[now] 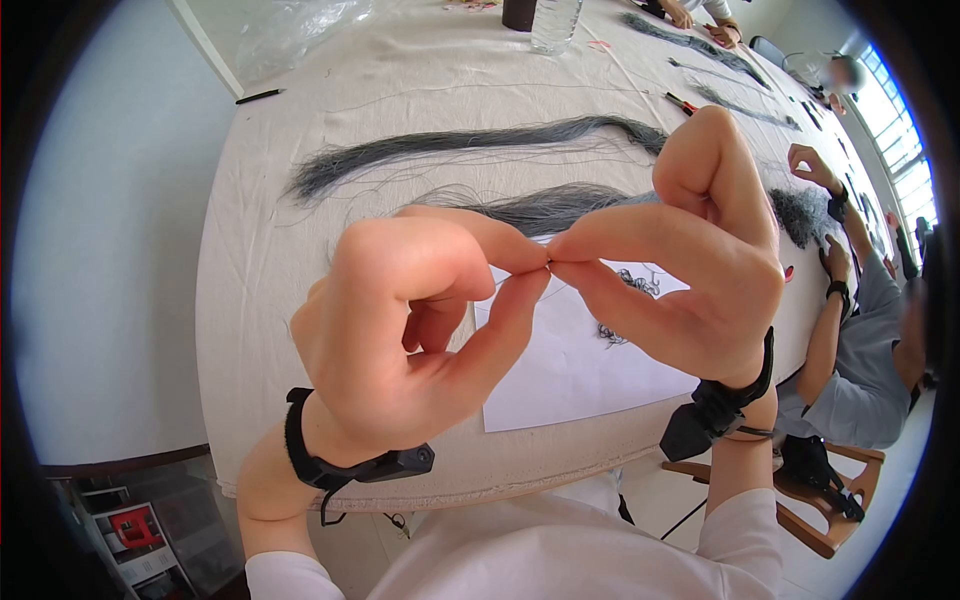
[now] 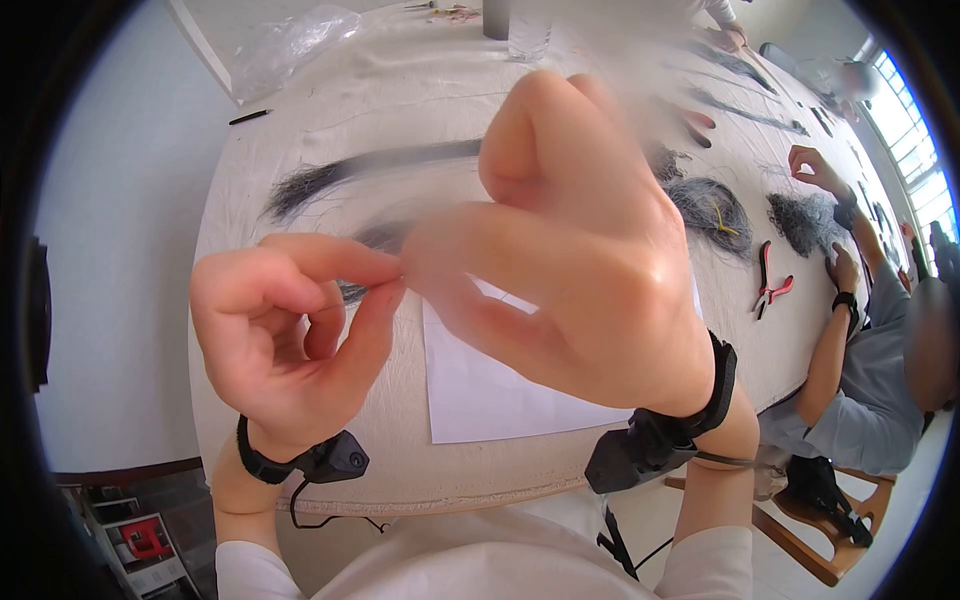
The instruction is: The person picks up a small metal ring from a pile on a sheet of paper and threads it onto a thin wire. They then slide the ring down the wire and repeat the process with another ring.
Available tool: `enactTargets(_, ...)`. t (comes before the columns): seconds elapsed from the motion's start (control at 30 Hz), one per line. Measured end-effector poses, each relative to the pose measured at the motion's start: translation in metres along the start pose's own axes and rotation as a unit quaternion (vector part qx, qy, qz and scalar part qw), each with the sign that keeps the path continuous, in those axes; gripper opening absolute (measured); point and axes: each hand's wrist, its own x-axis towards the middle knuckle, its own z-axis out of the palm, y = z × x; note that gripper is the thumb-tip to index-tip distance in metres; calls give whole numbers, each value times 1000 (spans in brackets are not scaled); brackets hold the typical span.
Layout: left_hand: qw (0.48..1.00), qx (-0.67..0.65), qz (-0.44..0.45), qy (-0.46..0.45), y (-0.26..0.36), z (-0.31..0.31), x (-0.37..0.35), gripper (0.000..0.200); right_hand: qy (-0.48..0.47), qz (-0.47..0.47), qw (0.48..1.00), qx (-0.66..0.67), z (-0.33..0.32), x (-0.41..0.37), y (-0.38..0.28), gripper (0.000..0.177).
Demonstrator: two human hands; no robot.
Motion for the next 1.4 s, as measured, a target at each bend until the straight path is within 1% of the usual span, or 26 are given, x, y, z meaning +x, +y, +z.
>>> enactTargets(0.27, 1000, 0, -3, -3, 0, -1, 0, 45, 1, 5, 1000, -6, 2, 0, -4, 38)
enactTargets(0.47, 999, -29, -14, -13, -4, -1, 0, 39, -2, -3, 1000, 5, 1, 1, -2, 38)
enactTargets(0.53, 997, -60, -43, -6, -3, -1, 0, 37, -7, 21, 999, 22, 0, 1, -4, 36)
enactTargets(0.63, 994, -90, -60, -12, -1, -3, 3, 37, -6, 21, 999, 40, -2, 1, 2, 34)
enactTargets(0.77, 995, -84, -43, -26, -1, -5, 4, 38, -22, 28, 998, 58, -7, 2, 6, 30)
enactTargets(0.83, 986, -152, -65, -17, -1, -5, 4, 38, -22, 40, 996, 72, -6, 1, 8, 25)
enactTargets(0.87, 986, -152, -65, -17, 0, -4, 4, 38, -22, 40, 996, 72, -4, 0, 9, 25)
enactTargets(0.93, 950, -263, -165, 12, 4, -2, 5, 35, -28, 73, 991, 108, -2, -1, 9, 21)
enactTargets(0.97, 951, -263, -164, 13, 4, -3, 6, 35, -28, 72, 991, 108, -1, -1, 9, 21)
enactTargets(1.03, 905, -358, -230, 20, 4, -4, 7, 30, -37, 64, 989, 127, 1, -1, 10, 20)
enactTargets(1.07, 905, -358, -230, 21, 5, -5, 8, 30, -37, 63, 989, 128, 4, -1, 10, 20)
enactTargets(1.13, 854, -416, -308, 48, 9, -6, 10, 27, 13, 11, 996, 86, 10, -4, 9, 20)
enactTargets(1.17, 854, -415, -308, 49, 8, -6, 11, 27, 13, 10, 996, 86, 11, -4, 8, 20)
enactTargets(1.23, 839, -430, -327, 60, 7, -6, 10, 27, 7, -38, 995, 88, 13, -4, 7, 20)
enactTargets(1.27, 839, -430, -327, 61, 7, -6, 10, 27, 5, -67, 994, 89, 14, -5, 10, 23)
enactTargets(1.33, 829, -441, -336, 68, 7, -5, 9, 27, 4, -84, 993, 80, 14, -5, 7, 26)
enactTargets(1.4, 830, -440, -335, 68, 6, -4, 8, 28, 3, -100, 992, 71, 16, -6, 6, 28)
